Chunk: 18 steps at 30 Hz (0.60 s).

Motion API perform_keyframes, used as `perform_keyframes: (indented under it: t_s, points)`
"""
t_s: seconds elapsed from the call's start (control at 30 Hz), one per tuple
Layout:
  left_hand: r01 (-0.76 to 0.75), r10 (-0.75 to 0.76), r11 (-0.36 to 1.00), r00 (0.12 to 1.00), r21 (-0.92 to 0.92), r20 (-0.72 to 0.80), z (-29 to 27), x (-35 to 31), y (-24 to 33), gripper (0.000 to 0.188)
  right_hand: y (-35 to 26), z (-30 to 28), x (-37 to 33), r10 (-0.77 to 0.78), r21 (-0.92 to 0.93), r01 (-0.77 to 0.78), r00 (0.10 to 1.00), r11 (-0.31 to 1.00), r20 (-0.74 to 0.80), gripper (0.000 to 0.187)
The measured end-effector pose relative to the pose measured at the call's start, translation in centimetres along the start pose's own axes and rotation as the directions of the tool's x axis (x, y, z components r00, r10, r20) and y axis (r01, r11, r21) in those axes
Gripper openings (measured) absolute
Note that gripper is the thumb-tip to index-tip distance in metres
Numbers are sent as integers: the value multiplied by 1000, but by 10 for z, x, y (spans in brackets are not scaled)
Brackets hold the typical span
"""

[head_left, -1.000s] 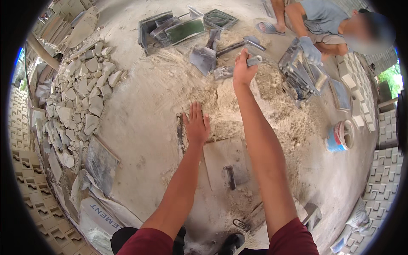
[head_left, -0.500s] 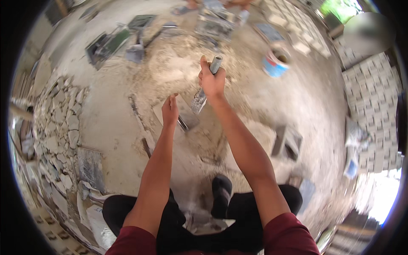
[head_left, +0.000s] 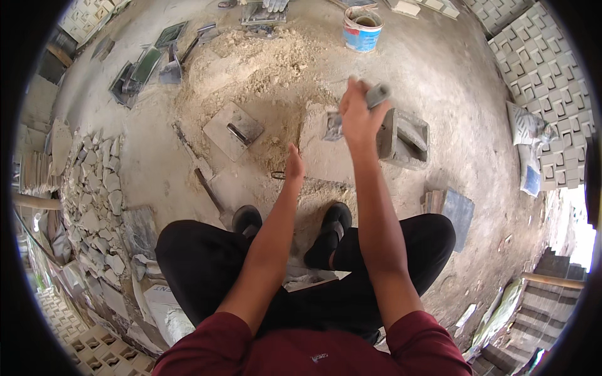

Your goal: The person prepares stone tiles by applying a sandy mixture and using a trowel to scrape and level the surface of each tile.

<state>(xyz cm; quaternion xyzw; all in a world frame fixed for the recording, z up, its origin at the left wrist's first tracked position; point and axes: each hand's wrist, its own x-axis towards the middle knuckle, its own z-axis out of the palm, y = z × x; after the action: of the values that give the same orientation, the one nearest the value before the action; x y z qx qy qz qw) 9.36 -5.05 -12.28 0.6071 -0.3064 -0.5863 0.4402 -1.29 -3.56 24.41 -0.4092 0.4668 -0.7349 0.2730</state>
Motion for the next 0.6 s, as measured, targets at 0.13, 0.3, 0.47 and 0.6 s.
perform_keyframes:
  t_s: [0.13, 0.3, 0.47, 0.6]
  points:
    - [305, -244, 946, 891, -108, 383, 60, -46, 33, 83, 115, -99, -28, 176, -297, -183, 983, 937, -51, 31]
    - [188, -167, 976, 971, -111, 171, 49, -25, 61, 81, 72, -66, -31, 195, -82, -194, 981, 978, 2, 32]
    - [358, -230, 860, 908, -363, 350, 45, -22, 53, 85, 107, -87, -78, 133, -342, -102, 989, 934, 70, 35]
    - [406, -290, 814, 903, -415, 316, 31, -30, 47, 95, 61, -53, -70, 215, -156, -216, 976, 964, -23, 34]
